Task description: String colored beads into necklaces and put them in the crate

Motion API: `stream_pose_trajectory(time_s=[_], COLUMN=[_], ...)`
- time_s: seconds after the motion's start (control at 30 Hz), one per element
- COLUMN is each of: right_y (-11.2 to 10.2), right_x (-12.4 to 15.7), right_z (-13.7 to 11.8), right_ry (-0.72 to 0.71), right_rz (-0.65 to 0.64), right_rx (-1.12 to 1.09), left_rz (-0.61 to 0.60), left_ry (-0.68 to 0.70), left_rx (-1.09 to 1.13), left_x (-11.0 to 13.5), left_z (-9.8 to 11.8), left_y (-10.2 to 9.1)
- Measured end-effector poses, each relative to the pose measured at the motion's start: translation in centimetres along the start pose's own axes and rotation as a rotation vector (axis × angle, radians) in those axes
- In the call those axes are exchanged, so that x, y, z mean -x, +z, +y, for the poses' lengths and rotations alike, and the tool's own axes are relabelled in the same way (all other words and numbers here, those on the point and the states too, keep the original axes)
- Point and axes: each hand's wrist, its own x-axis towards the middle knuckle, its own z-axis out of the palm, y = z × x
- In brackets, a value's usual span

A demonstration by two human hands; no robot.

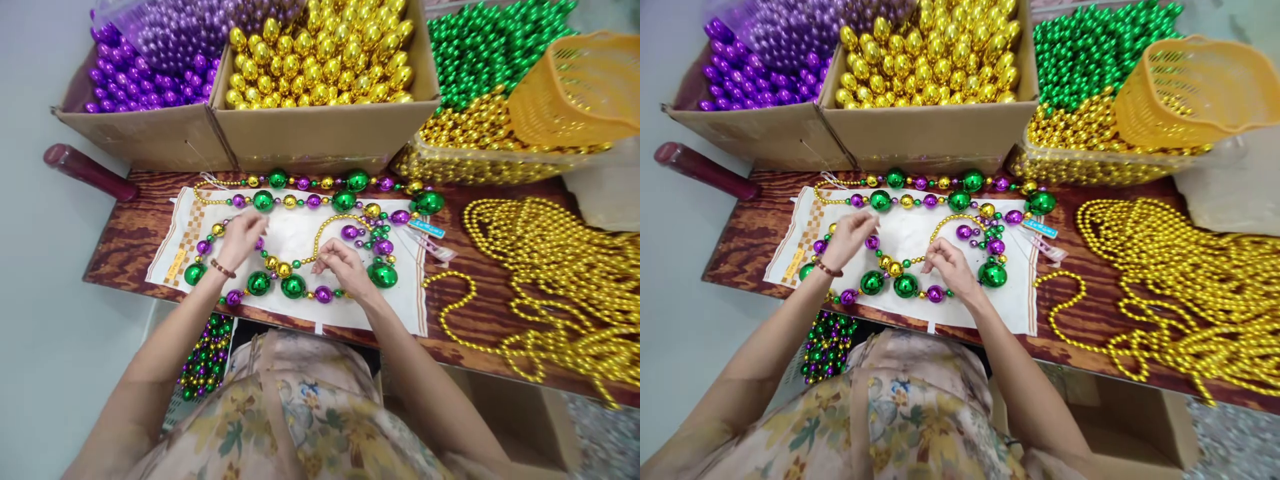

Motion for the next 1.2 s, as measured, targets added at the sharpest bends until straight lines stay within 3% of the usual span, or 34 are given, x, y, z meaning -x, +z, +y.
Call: stream_pose_trajectory(time_s=[0.17,0.23,0.33,0.5,0.7,0.83,0.97,1.1,1.2], right_y=[0.4,0.6,0.6,0.5,0.4,-0.1,-0.6,-0.3,1.3], right_x=[-0.2,-0.3,-0.3,0.2,0.3,0.0,-1.0,-3.0,-5.6], right_z=[0.3,0.4,0.5,0.7,0.9,0.3,-2.0,-5.4,-7.5], right_ry=[0.013,0.021,0.026,0.021,0.020,-0.012,-0.054,-0.071,-0.076], right_rz=[0.016,0.017,0.023,0.030,0.039,0.059,-0.003,-0.038,-0.069], right_rx=[-0.075,-0.084,-0.102,-0.204,-0.222,-0.068,0.161,0.034,-0.093], left_rz=[-0.186,-0.198,-0.246,-0.197,-0.165,-0.197,-0.258,-0.321,-0.327], left_ry=[0.133,0.091,-0.079,-0.297,-0.299,-0.224,-0.159,-0.265,-0.279], left_rx=[-0.333,-0.325,-0.128,0.370,0.715,0.562,0.376,0.461,0.489], left_x=[3.7,3.6,2.9,2.4,2.1,1.6,0.9,-0.2,-0.7], left_z=[0.8,0.8,0.5,0.8,1.1,0.1,-0.4,-0.4,-0.5], left_y=[3.6,4.8,5.4,4.7,3.6,3.8,3.7,2.7,2.1])
